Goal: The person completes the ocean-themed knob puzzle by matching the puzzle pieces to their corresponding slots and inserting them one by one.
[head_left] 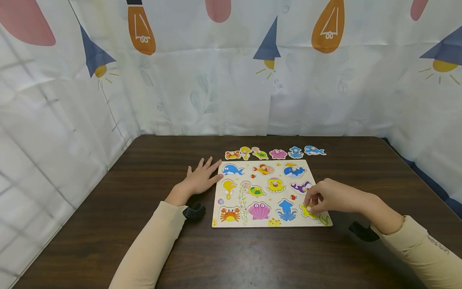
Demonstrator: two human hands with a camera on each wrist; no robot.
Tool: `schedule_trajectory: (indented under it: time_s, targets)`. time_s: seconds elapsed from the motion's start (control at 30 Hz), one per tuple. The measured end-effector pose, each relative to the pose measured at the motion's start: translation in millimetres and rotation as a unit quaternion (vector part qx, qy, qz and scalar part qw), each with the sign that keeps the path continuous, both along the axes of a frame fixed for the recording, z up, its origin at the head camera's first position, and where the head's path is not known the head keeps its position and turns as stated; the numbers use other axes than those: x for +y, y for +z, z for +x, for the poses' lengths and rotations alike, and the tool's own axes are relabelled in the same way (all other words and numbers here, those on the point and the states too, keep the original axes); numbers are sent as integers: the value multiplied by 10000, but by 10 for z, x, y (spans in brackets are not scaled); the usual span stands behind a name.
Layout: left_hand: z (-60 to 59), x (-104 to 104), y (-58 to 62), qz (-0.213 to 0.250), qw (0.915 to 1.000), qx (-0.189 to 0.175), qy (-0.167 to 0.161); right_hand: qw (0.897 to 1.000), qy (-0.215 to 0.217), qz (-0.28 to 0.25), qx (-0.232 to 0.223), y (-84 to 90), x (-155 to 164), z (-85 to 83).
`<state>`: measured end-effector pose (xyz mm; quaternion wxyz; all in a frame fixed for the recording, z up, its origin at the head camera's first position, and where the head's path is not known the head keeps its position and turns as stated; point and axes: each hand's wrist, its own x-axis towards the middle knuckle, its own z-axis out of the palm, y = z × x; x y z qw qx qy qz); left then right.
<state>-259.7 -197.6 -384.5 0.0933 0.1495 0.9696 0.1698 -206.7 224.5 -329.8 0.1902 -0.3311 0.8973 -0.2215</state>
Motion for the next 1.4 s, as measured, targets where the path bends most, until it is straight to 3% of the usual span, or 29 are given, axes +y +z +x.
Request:
schedule_trajectory:
  time_s: [0.37,0.57,0.9,1.4]
  targets:
    - [-15,-5,-18,-3,10000,50,-24,9951,-547,-54,827,335,135,-207]
    - [-6,-8,-5,-2,10000,60,-24,9911,-694,-122,1132,435,181,-373]
    - [18,-3,5,29,10000,76,-20,9790,-1266,-364,1556,365,282,-739]
    - [15,10,3,20,10000,70,-2,9774,-1617,-748,1139,114,89,-1204]
